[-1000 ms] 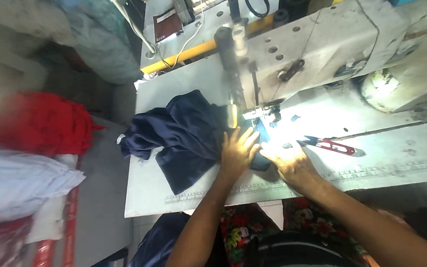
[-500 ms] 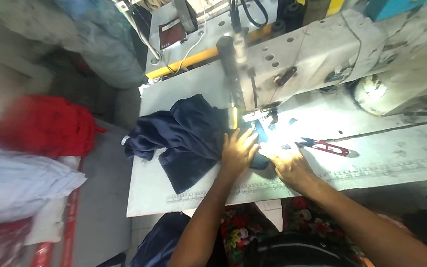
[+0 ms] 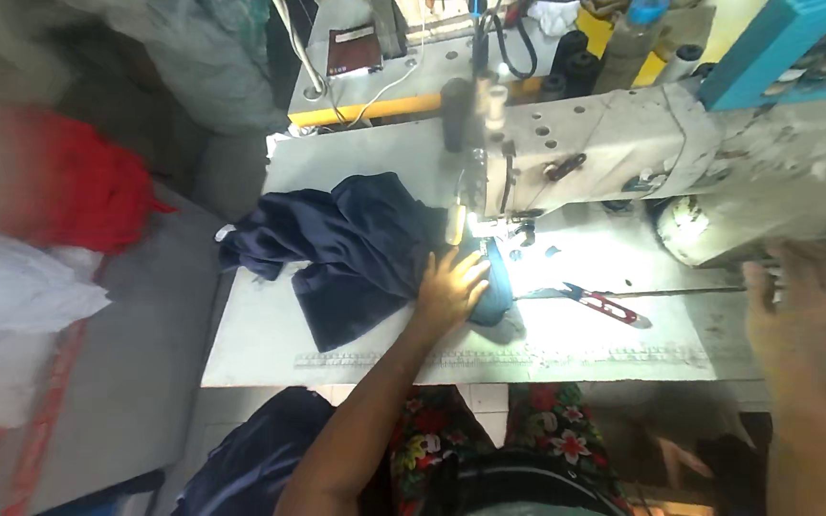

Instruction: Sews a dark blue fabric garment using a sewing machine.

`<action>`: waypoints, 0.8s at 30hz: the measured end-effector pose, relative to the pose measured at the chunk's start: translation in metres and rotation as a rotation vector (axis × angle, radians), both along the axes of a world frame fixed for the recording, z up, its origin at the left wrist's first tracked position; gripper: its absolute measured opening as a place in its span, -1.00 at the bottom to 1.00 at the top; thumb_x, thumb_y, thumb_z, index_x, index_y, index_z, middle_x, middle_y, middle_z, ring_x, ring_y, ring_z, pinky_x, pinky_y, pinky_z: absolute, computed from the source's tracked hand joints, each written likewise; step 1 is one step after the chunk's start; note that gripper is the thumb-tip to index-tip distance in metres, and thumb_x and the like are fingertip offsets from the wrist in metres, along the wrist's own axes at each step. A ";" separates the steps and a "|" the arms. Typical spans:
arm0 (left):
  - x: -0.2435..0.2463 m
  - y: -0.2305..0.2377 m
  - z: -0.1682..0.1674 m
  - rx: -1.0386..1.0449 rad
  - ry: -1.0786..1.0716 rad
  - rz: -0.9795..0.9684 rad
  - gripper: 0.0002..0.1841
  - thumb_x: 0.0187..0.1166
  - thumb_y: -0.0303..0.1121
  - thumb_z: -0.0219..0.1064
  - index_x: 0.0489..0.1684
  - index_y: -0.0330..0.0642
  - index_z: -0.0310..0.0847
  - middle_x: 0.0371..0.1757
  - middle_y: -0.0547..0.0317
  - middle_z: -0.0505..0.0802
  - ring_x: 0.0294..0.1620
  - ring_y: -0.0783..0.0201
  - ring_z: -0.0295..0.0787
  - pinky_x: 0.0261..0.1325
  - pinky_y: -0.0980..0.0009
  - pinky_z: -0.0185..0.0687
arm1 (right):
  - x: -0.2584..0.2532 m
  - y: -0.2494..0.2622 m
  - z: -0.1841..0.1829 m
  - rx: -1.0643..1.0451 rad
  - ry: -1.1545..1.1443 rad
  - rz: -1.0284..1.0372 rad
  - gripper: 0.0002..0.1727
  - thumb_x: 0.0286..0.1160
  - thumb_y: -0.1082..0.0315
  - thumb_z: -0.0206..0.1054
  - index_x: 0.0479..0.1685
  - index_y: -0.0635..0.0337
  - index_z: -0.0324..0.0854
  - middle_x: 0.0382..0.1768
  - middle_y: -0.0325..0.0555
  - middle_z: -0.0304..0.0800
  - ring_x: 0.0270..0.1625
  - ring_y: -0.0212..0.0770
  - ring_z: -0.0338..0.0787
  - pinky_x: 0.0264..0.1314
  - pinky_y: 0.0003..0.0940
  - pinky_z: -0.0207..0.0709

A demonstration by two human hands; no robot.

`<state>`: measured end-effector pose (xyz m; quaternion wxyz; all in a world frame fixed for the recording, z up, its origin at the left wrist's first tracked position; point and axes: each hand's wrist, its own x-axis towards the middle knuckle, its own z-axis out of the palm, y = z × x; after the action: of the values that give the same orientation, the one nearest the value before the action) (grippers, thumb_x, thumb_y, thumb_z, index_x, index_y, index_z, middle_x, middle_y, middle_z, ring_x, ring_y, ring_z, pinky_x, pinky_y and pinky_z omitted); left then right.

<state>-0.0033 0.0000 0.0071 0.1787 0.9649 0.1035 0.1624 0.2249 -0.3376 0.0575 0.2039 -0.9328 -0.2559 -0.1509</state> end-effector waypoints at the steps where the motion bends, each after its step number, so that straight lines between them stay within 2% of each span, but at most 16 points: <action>1: 0.000 0.000 -0.002 -0.001 -0.010 0.001 -0.62 0.74 -0.16 0.16 0.38 0.03 0.77 0.49 0.12 0.77 0.62 -0.26 0.53 0.57 -0.51 0.15 | 0.002 -0.001 0.002 -0.009 -0.022 0.021 -0.42 0.86 0.06 0.00 0.49 0.39 0.55 0.52 0.44 0.54 0.66 0.48 0.42 0.73 0.46 -0.02; 4: 0.001 -0.001 -0.002 -0.012 -0.011 0.002 -0.62 0.74 -0.17 0.18 0.38 0.03 0.77 0.50 0.11 0.77 0.63 -0.27 0.52 0.58 -0.52 0.16 | -0.002 0.001 0.007 -0.055 -0.039 0.002 -0.36 0.87 -0.01 -0.07 0.43 0.38 0.62 0.46 0.39 0.63 0.61 0.51 0.46 0.71 0.51 -0.08; 7: 0.000 -0.002 0.000 -0.013 0.006 0.010 -0.62 0.75 -0.16 0.16 0.39 0.03 0.77 0.51 0.13 0.76 0.64 -0.24 0.50 0.60 -0.50 0.13 | -0.012 0.001 -0.007 -0.117 -0.049 -0.024 -0.37 0.87 -0.02 -0.06 0.37 0.35 0.69 0.37 0.39 0.71 0.50 0.58 0.54 0.58 0.57 0.05; 10: 0.000 -0.002 0.003 -0.024 0.017 0.009 -0.62 0.75 -0.16 0.18 0.39 0.02 0.77 0.51 0.13 0.76 0.65 -0.23 0.50 0.61 -0.49 0.14 | -0.023 -0.003 -0.028 -0.152 -0.003 -0.010 -0.41 0.86 0.02 -0.01 0.53 0.27 0.59 0.51 0.27 0.63 0.54 0.58 0.51 0.53 0.58 0.09; 14: -0.001 -0.002 0.001 -0.013 0.002 0.007 -0.62 0.75 -0.16 0.17 0.39 0.03 0.76 0.50 0.15 0.76 0.64 -0.23 0.51 0.60 -0.48 0.15 | -0.031 -0.001 -0.035 -0.154 0.021 -0.022 -0.37 0.86 0.01 -0.04 0.65 0.29 0.46 0.62 0.28 0.51 0.60 0.56 0.45 0.58 0.58 0.02; 19: 0.000 -0.001 -0.002 0.005 -0.021 0.003 -0.61 0.75 -0.14 0.16 0.38 0.02 0.77 0.49 0.14 0.77 0.63 -0.23 0.53 0.59 -0.48 0.17 | -0.030 -0.001 -0.036 -0.117 0.033 -0.035 -0.40 0.87 0.05 -0.07 0.66 0.26 0.46 0.63 0.26 0.50 0.57 0.53 0.49 0.53 0.53 0.11; 24: -0.001 -0.001 -0.001 -0.005 -0.017 0.000 -0.61 0.75 -0.15 0.16 0.39 0.02 0.76 0.50 0.14 0.77 0.63 -0.24 0.53 0.59 -0.49 0.16 | -0.030 -0.001 -0.036 -0.104 0.063 -0.043 -0.40 0.88 0.05 -0.09 0.67 0.23 0.46 0.65 0.24 0.48 0.58 0.52 0.48 0.53 0.52 0.10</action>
<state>-0.0039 -0.0010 0.0057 0.1822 0.9630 0.1024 0.1702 0.1954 -0.3390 0.0216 0.1599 -0.9517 -0.2366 -0.1125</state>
